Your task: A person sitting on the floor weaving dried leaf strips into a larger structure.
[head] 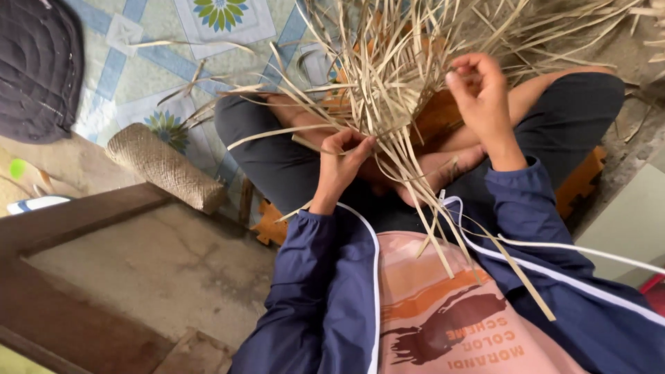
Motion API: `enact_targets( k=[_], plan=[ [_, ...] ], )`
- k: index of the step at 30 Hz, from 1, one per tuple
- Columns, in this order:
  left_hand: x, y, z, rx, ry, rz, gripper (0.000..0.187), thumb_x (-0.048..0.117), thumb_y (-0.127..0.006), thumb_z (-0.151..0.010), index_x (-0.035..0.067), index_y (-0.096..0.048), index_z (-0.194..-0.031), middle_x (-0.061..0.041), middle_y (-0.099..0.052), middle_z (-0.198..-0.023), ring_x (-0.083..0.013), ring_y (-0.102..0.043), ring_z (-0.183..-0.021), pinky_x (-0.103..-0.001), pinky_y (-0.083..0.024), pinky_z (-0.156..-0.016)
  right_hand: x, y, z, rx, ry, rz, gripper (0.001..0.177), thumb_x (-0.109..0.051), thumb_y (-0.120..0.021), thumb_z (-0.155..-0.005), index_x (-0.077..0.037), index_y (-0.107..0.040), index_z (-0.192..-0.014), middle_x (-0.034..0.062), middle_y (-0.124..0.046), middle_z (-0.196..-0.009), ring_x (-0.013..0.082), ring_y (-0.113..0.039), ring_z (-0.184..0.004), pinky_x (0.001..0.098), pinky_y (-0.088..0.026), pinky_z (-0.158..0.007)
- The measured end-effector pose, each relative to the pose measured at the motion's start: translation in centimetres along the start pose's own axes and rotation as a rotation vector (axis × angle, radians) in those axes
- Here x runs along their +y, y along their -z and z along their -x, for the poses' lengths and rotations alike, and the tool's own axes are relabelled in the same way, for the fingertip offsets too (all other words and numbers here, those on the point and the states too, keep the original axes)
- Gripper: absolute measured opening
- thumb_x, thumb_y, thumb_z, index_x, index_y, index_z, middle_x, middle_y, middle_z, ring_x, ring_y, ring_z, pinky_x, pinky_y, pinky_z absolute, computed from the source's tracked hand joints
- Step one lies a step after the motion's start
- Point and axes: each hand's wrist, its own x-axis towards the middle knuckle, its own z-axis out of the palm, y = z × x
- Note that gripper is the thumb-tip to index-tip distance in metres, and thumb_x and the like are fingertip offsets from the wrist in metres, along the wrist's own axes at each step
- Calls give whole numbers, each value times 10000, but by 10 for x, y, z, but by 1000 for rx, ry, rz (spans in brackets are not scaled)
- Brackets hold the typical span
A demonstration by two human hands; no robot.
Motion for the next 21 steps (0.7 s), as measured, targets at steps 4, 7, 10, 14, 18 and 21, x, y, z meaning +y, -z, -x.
enact_targets(
  k=[4,7,10,14,18,21],
  plan=[
    [-4,-2,1,2,2,-18,156,95,-727,-911,-10,-681,-806,25,-602,-676,-55,-446,-593,-202,-401,-530,15,-15,3,-159,53,114,404,-54,-594,-1100,-20,-453,-1477,190,-420,-1510,288,-550,-1243,323,-541,-909],
    [-12,-2,1,7,9,-3,133,80,-720,-903,-28,-707,-826,21,-625,-684,-48,-467,-594,-194,-409,-536,16,-30,-2,-217,32,75,328,-83,-562,-1097,-24,-562,-1420,174,-424,-1465,273,-521,-1235,331,-489,-974],
    [-18,1,-1,-41,33,50,119,73,-718,-910,-19,-714,-834,30,-603,-673,-41,-449,-583,-190,-388,-525,4,-43,-5,-316,134,71,340,-22,-542,-1091,-11,-586,-1428,127,-511,-1350,175,-479,-936,271,-427,-819],
    [-26,5,-1,-78,76,109,60,24,-683,-881,-4,-689,-828,12,-626,-694,-47,-492,-594,-180,-407,-538,-6,-56,-2,-328,123,164,327,24,-549,-1059,2,-648,-1370,77,-560,-1354,193,-509,-955,282,-450,-833],
    [-25,5,-2,-52,57,64,68,18,-687,-832,13,-670,-767,9,-613,-658,-60,-493,-569,-191,-417,-527,-8,-61,-2,-302,166,287,307,-50,-569,-1067,5,-658,-1355,98,-578,-1412,264,-511,-1089,339,-396,-978],
    [-16,5,0,-35,51,10,65,28,-692,-804,9,-669,-746,4,-625,-646,-72,-492,-558,-207,-428,-517,-11,-64,-1,-296,191,331,319,-31,-601,-1046,-22,-672,-1357,97,-576,-1421,267,-473,-1055,337,-406,-951]
  ],
)
